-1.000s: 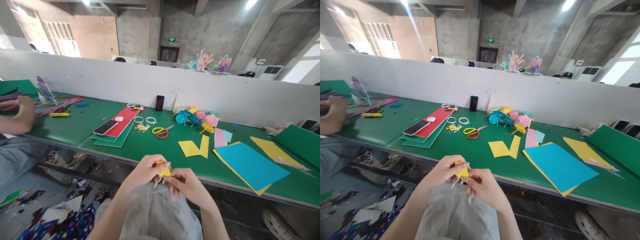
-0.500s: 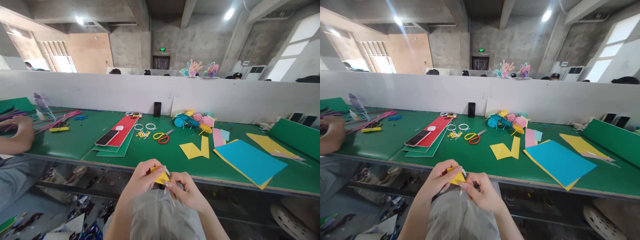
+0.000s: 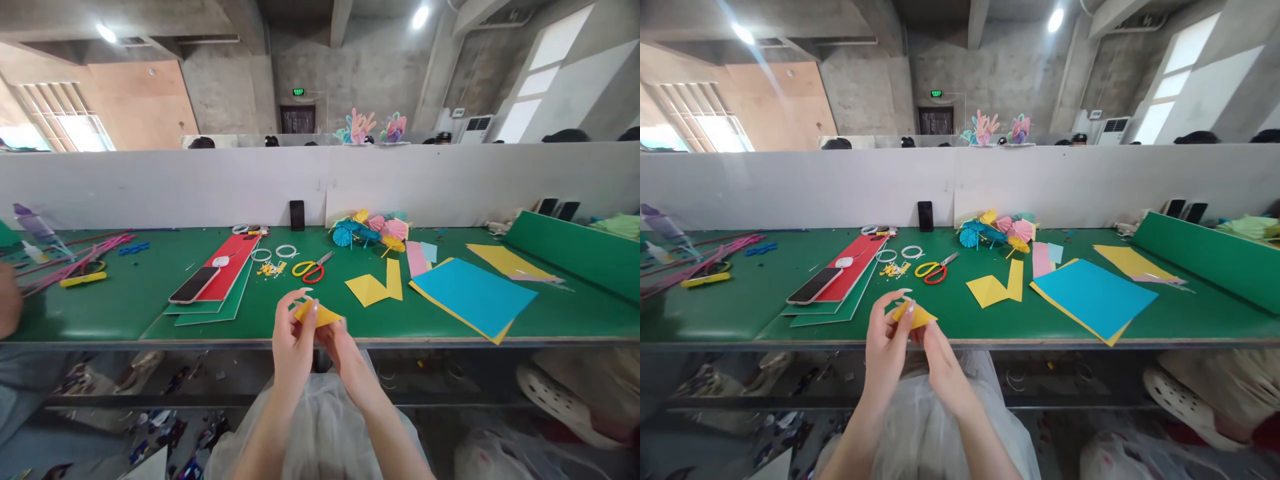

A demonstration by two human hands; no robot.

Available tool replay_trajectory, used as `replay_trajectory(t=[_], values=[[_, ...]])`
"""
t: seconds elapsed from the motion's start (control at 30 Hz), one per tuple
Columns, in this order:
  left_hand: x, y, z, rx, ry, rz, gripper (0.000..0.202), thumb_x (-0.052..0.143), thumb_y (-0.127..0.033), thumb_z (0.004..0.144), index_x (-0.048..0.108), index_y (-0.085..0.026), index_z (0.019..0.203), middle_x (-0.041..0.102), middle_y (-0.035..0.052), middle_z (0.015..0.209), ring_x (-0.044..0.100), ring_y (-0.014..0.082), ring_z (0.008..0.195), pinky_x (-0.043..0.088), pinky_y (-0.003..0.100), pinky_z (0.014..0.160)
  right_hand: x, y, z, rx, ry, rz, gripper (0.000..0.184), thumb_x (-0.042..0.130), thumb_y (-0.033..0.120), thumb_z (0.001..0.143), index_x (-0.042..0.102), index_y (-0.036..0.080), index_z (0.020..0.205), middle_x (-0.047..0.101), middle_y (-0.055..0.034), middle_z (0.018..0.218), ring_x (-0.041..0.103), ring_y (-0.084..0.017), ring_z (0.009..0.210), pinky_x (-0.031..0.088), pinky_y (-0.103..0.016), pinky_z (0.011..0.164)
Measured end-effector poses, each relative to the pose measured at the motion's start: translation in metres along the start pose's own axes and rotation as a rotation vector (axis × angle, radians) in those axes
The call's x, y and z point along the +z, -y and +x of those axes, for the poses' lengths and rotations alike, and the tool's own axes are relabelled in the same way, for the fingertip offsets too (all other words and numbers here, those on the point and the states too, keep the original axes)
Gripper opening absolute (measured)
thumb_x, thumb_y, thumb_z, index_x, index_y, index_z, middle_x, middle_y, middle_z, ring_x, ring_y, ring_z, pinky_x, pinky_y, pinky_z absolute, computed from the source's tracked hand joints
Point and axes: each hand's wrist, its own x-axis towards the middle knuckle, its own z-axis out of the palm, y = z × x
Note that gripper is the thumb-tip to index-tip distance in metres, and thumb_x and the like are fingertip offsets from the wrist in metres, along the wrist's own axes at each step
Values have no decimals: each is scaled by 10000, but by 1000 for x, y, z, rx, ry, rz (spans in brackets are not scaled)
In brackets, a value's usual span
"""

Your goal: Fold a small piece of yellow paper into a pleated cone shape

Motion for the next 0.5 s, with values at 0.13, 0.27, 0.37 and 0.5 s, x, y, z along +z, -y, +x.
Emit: replay_trajectory(t=[0.13, 0.27, 0.37, 0.5], values=[[-17, -7, 2, -52, 312, 68, 556, 527, -403, 851, 274, -247, 1320, 617, 36, 920, 610, 149, 720, 480, 245, 600, -8, 6, 13, 22, -275, 22, 526, 460, 659, 815, 624, 160, 800, 636, -72, 822, 590, -205, 812, 499, -301, 734], [-44, -16, 3, 128, 303, 436, 356, 545, -348, 854, 445, -241, 1178, 540, -16, 781, 527, 116, 669, 405, 219, 581, -21, 21, 15, 16, -259, -52, 498, 475, 621, 830, 535, 174, 619, 566, -25, 580, 553, -169, 599, 464, -273, 603], [-52, -21, -1, 178, 289, 589, 183, 574, -353, 836, 489, -228, 939, 467, -44, 706, 461, 103, 621, 375, 209, 564, -23, 29, 8, 22, -202, -112, 512, 409, 582, 886, 493, 179, 580, 525, -5, 491, 521, -141, 496, 430, -262, 550], [-44, -24, -6, 184, 459, 689, 219, 532, -396, 855, 428, -212, 799, 421, -51, 695, 403, 102, 612, 335, 212, 555, -23, 33, -1, -38, -55, -288, 471, 399, 481, 935, 428, 182, 573, 527, 9, 517, 478, -108, 494, 369, -233, 515]])
